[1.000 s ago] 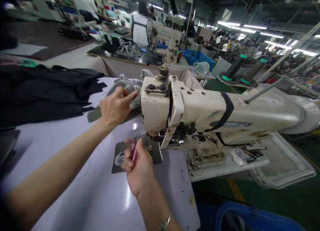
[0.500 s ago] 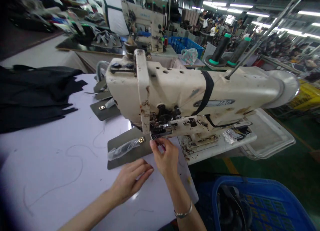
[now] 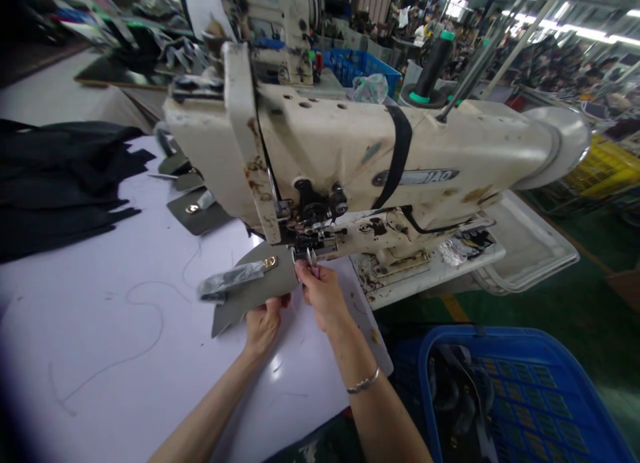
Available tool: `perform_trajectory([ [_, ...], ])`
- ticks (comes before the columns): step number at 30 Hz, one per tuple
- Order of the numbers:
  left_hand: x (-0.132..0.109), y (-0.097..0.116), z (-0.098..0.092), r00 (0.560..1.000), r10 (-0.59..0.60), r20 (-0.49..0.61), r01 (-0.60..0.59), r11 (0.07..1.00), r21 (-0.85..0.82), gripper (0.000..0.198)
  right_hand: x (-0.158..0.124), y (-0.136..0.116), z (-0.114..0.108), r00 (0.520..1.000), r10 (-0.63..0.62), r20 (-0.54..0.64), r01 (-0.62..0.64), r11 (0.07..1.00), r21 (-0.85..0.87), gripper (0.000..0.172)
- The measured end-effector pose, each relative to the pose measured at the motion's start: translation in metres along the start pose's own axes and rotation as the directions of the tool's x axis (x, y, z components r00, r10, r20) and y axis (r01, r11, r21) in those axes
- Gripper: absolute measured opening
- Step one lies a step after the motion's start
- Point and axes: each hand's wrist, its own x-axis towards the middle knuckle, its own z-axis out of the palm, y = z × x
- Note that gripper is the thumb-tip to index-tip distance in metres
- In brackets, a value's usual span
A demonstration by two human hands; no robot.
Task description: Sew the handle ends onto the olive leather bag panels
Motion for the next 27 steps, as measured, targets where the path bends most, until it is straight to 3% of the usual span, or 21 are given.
perform_trajectory([
  [3, 0.001, 0.002, 0.001, 0.998, 0.001, -0.058, 0.000, 1.000, 0.019, 0.050, 0.002, -0.002, 0.001, 0.999, 0.032, 0.041, -0.034, 0.998, 0.059, 0.059],
  [7, 0.001, 0.019, 0.003, 0.994, -0.032, -0.107, 0.030, 0.999, -0.013, 0.044, 0.003, -0.007, 0.002, 1.000, -0.019, 0.015, 0.018, 0.999, 0.050, 0.049],
  [11, -0.004, 0.045, 0.002, 0.989, -0.107, -0.103, 0.098, 0.992, -0.081, 0.044, 0.002, -0.011, -0.006, 0.986, -0.164, -0.025, 0.157, 0.972, -0.174, 0.042],
  [15, -0.007, 0.053, 0.000, 0.979, -0.128, -0.161, 0.121, 0.991, -0.052, 0.043, 0.001, -0.014, -0.012, 0.961, -0.271, 0.049, 0.267, 0.875, -0.403, 0.043],
  [18, -0.004, 0.046, -0.004, 0.990, -0.099, -0.104, 0.091, 0.992, -0.082, 0.042, 0.002, -0.016, -0.006, 0.979, -0.200, 0.029, 0.200, 0.937, -0.287, 0.027],
  [22, 0.000, 0.039, -0.004, 0.995, -0.079, 0.064, 0.092, 0.966, -0.242, 0.047, 0.003, -0.020, 0.004, 0.998, -0.041, 0.050, 0.041, 0.999, -0.011, 0.026],
  [27, -0.006, 0.043, 0.007, 0.971, -0.240, 0.009, 0.223, 0.888, -0.402, 0.043, 0.003, -0.018, 0.004, 0.998, -0.047, -0.037, 0.045, 0.998, -0.038, 0.021],
])
